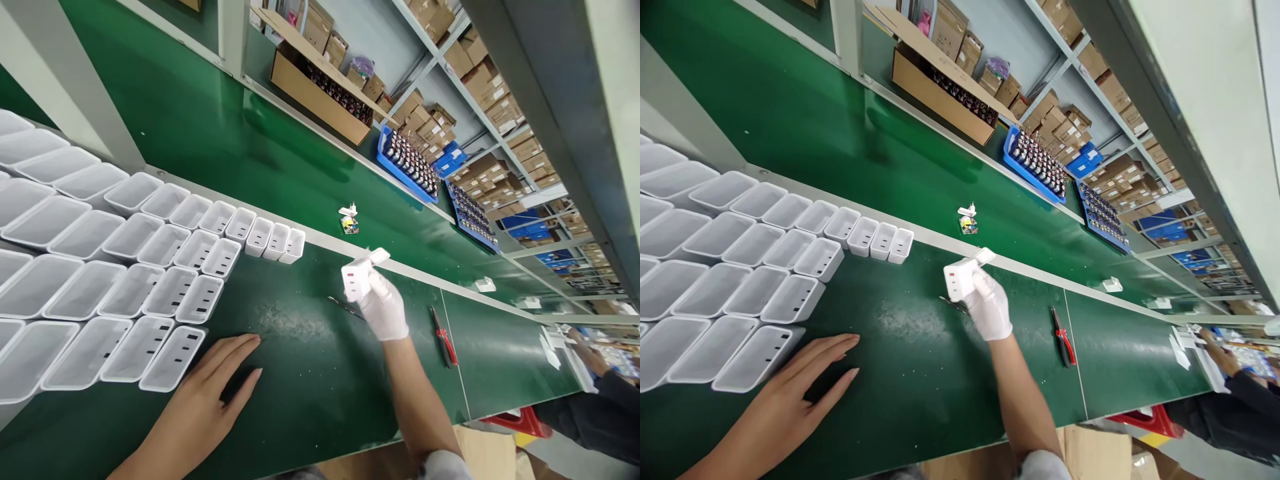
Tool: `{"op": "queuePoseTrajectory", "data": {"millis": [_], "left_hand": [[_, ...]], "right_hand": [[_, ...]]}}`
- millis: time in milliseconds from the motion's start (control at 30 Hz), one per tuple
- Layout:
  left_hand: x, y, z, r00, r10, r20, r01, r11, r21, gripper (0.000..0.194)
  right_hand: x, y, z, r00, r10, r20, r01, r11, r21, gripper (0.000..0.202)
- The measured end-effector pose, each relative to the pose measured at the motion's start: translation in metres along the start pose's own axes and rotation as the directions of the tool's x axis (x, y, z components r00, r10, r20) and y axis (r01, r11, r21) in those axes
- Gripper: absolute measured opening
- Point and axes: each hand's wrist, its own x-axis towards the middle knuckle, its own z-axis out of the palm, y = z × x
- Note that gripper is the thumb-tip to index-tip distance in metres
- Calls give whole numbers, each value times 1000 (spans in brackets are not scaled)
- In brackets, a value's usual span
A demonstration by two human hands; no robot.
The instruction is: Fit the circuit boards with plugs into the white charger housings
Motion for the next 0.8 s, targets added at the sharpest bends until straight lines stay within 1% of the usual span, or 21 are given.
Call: {"op": "queuePoseTrajectory", "data": {"millis": [33, 67, 100, 200, 267, 300, 367, 433, 467, 500, 533, 567, 600, 633, 667, 700, 800], "left_hand": [[0, 0, 0, 1000, 4, -1, -4, 1000, 4, 35], [1, 0, 0, 1000, 8, -3, -8, 1000, 7, 34], [1, 0, 0, 1000, 10, -6, -9, 1000, 10, 33], [3, 3, -1, 1000, 15, -4, -15, 999, 30, 33], [2, 7, -3, 1000, 30, 8, -30, 997, 66, 36], [0, 9, -6, 999, 42, 13, -43, 995, 91, 38], [-5, 13, -15, 993, 113, 37, -118, 981, 152, 43], [-10, 15, -28, 969, 240, 60, -247, 942, 228, 45], [-13, 15, -36, 956, 290, 44, -290, 915, 281, 46], [-15, 14, -44, 951, 310, 7, -293, 890, 349, 45], [-16, 12, -51, 956, 291, -44, -245, 870, 427, 44], [-16, 10, -58, 965, 242, -101, -160, 849, 503, 42], [-16, 8, -63, 973, 181, -143, -70, 822, 565, 39], [-15, 6, -67, 979, 128, -159, -5, 792, 610, 35], [-14, 3, -70, 985, 91, -147, 25, 769, 639, 30], [-12, 1, -71, 990, 72, -124, 27, 755, 655, 26], [-11, -5, -71, 995, 81, -64, -17, 743, 669, 19]], "right_hand": [[14, 0, -10, 993, -73, -88, 55, 978, -201, 50], [30, -1, -21, 972, -157, -177, 66, 899, -432, 54], [47, -2, -33, 948, -204, -246, 38, 836, -547, 56], [101, -6, -67, 900, -257, -353, -59, 729, -682, 52], [128, -8, -84, 881, -261, -396, -139, 657, -741, 45], [137, -9, -89, 874, -257, -412, -177, 621, -763, 43], [146, -9, -95, 865, -247, -437, -243, 555, -796, 40], [144, -9, -95, 847, -262, -462, -296, 490, -820, 45], [141, -8, -93, 837, -283, -468, -311, 457, -833, 50], [138, -8, -91, 833, -307, -460, -313, 425, -850, 55], [136, -6, -87, 841, -324, -433, -297, 391, -871, 57], [135, -5, -83, 863, -326, -387, -266, 358, -895, 57], [136, -3, -79, 892, -310, -328, -223, 328, -918, 56], [139, 0, -75, 923, -277, -269, -181, 305, -935, 56], [144, 2, -72, 947, -235, -219, -147, 288, -946, 59], [150, 5, -69, 964, -191, -185, -128, 277, -952, 64], [168, 9, -68, 981, -103, -162, -130, 264, -956, 85]]}}
